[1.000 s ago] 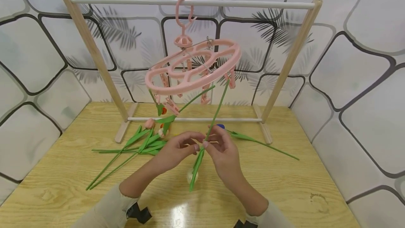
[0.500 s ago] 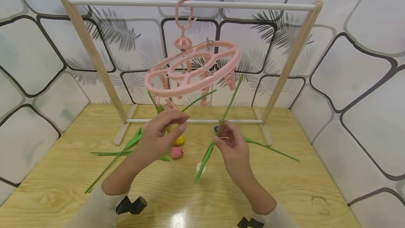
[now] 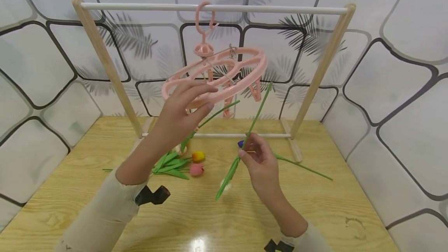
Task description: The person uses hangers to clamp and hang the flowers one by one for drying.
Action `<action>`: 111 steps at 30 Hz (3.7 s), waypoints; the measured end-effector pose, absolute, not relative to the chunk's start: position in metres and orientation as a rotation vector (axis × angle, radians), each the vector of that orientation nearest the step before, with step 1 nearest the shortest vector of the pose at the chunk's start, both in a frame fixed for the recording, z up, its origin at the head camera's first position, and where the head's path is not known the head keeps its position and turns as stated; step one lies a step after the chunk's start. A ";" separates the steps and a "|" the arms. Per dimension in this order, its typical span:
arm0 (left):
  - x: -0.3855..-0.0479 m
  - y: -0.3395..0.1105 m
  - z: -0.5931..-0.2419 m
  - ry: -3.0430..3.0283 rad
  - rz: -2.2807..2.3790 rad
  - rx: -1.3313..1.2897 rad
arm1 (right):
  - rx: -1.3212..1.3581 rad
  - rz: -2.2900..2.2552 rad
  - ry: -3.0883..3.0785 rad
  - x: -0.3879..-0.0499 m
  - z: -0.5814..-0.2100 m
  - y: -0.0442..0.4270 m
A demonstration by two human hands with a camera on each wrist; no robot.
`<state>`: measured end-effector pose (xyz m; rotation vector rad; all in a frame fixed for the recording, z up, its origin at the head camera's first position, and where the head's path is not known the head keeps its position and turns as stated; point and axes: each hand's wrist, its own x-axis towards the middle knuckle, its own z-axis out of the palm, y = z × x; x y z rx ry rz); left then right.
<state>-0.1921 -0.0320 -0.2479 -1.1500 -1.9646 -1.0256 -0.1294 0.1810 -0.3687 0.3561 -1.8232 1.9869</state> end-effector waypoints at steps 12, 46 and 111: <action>-0.209 -0.019 -0.236 -2.251 -1.014 -1.111 | 0.351 1.968 -1.837 -0.130 -0.372 0.182; -0.210 -0.072 -0.239 -2.262 -1.006 -1.105 | 0.466 1.949 -1.875 -0.134 -0.378 0.180; -0.193 -0.044 -0.369 -1.827 -1.281 -0.707 | 0.415 1.941 -1.903 -0.133 -0.368 0.166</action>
